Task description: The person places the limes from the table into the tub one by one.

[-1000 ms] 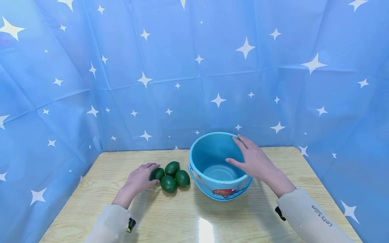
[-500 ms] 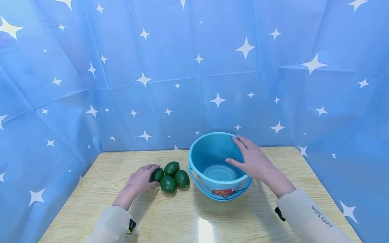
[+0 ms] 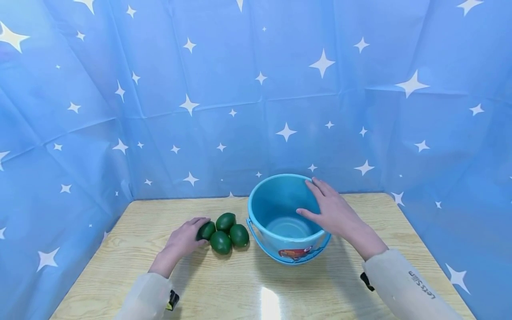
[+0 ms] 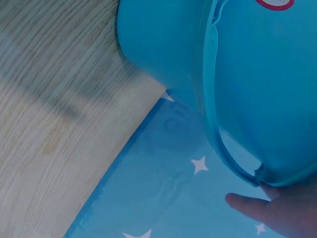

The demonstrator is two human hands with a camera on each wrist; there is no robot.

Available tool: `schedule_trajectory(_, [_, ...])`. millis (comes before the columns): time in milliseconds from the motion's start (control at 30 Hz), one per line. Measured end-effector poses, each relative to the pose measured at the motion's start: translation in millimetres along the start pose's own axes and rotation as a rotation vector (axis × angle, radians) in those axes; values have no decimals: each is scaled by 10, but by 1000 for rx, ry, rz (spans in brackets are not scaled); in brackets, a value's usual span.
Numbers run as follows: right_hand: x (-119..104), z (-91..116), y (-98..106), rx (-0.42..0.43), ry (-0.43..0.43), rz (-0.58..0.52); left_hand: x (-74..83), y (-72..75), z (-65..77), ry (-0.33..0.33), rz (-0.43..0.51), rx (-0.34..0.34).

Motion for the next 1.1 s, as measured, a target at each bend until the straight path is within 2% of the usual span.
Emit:
schedule_trajectory(267, [-11, -2, -7, -1, -1, -6, -97, -75, -1, 14, 205, 20])
schedule_trajectory(700, [-3, 3, -10, 5, -3, -6, -152, -121, -2, -36, 433, 29])
schedule_trajectory(867, [-6, 4, -8, 6, -7, -3, -173, -151, -19, -46, 494, 32])
schedule_trajectory(1100, [-8, 1, 3, 8, -11, -5, -196, -185, -34, -50, 519, 41])
Point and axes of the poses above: each hand's wrist, its own z-axis away from the middle knuckle, its own y-axis out of the back of the hand, x = y × z, the point moved 2 cm from there along -z, towards the middle knuckle, and after that the axes turned 12 degrees about -x, right-handed, at the moved point
